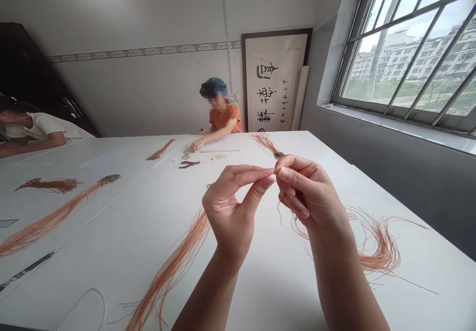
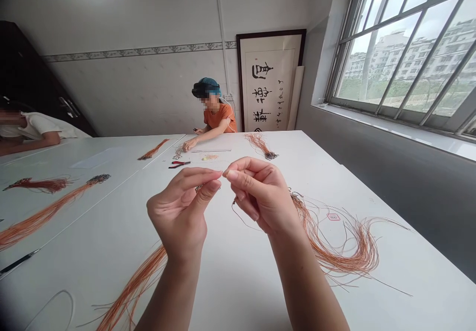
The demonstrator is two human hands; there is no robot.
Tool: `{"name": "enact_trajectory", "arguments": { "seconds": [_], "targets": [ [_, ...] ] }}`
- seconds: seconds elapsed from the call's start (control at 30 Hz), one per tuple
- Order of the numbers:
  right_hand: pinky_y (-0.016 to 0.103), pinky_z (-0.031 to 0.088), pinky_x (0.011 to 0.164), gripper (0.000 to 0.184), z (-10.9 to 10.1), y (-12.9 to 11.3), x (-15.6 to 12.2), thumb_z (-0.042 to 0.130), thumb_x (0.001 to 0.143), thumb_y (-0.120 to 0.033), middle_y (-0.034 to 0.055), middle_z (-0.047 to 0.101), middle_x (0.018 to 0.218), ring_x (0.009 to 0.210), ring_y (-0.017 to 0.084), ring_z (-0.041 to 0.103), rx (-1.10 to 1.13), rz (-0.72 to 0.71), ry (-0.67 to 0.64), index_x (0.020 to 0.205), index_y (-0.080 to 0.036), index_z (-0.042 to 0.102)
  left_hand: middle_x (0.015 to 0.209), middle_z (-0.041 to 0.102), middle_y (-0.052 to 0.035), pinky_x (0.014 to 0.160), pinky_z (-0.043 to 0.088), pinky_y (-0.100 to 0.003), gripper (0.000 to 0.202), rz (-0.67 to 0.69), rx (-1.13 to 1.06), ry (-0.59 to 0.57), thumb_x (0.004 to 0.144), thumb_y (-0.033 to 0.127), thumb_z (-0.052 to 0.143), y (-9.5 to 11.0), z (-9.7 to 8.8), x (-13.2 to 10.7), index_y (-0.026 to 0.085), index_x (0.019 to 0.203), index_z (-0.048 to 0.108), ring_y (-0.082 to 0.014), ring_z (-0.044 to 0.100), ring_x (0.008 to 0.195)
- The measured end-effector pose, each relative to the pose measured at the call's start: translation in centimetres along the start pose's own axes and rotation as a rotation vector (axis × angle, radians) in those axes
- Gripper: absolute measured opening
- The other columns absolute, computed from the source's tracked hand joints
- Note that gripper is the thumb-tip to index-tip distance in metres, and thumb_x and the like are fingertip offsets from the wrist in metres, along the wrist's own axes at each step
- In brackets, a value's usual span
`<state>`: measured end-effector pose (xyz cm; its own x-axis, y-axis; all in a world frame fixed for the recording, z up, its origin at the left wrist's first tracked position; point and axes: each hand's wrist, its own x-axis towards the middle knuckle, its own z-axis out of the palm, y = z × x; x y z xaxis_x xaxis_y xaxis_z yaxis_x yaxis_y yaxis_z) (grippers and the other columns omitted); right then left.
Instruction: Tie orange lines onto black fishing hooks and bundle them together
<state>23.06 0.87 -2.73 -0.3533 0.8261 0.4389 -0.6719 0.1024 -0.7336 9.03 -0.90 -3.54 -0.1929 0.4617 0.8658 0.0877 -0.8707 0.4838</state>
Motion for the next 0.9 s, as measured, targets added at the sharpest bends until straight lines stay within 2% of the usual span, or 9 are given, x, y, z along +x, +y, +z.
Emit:
{"name": "enact_trajectory", "arguments": {
  "seconds": [0.4, 0.6, 0.73, 0.83, 0.9],
  "targets": [
    [0.011, 0.019, 0.031, 0.018, 0.2, 0.3, 0.2, 0.090, 0.085, -0.029, -0.0071, 0.055, 0.052, 0.030, -0.001, 0.036, -0.063, -0.002, 0.026, 0.079, -0.018, 0.077, 0.093, 0.077, 0.0035, 0.078, 0.060, -0.026, 0.032, 0.092, 0.131, 0.021, 0.086, 0.010, 0.084, -0.6, -0.1, -0.1, 0.038, 0.102, 0.085, -0.0113, 0.071, 0.088],
    [0.010, 0.023, 0.031, 0.020, 0.2, 0.4, 0.3, 0.089, 0.086, -0.030, -0.0060, 0.058, 0.052, 0.030, 0.000, 0.041, -0.145, -0.061, 0.076, 0.078, -0.017, 0.077, 0.090, 0.077, 0.0025, 0.077, 0.058, -0.029, 0.023, 0.150, 0.234, 0.049, 0.088, 0.011, 0.083, -0.9, 0.1, 0.1, 0.032, 0.097, 0.084, -0.0136, 0.070, 0.085],
    [0.010, 0.024, 0.032, 0.016, 0.0, 0.2, 0.2, 0.086, 0.089, -0.028, -0.0060, 0.061, 0.055, 0.030, -0.001, 0.043, -0.119, -0.041, 0.056, 0.080, -0.017, 0.077, 0.090, 0.076, 0.0019, 0.082, 0.057, -0.029, 0.015, 0.065, 0.128, 0.020, 0.091, 0.015, 0.080, -0.7, -0.2, 0.5, 0.029, 0.094, 0.081, -0.0140, 0.070, 0.088],
    [0.009, 0.027, 0.033, 0.010, -0.2, 0.0, 0.3, 0.079, 0.094, -0.027, -0.0058, 0.062, 0.059, 0.030, -0.001, 0.045, -0.039, -0.024, 0.082, 0.089, -0.018, 0.080, 0.088, 0.075, 0.0015, 0.084, 0.055, -0.028, 0.009, -0.039, 0.001, 0.000, 0.093, 0.020, 0.079, -0.5, -0.9, 1.0, 0.029, 0.090, 0.081, -0.0138, 0.068, 0.088],
    [0.010, 0.030, 0.033, 0.014, -0.3, 0.0, 0.5, 0.072, 0.097, -0.025, -0.0042, 0.064, 0.061, 0.031, 0.000, 0.049, 0.008, -0.025, 0.103, 0.092, -0.017, 0.082, 0.085, 0.074, 0.0017, 0.084, 0.053, -0.025, 0.007, -0.125, -0.078, -0.001, 0.093, 0.024, 0.079, -0.4, -1.3, 1.3, 0.028, 0.088, 0.081, -0.0124, 0.067, 0.086]
  ]
}}
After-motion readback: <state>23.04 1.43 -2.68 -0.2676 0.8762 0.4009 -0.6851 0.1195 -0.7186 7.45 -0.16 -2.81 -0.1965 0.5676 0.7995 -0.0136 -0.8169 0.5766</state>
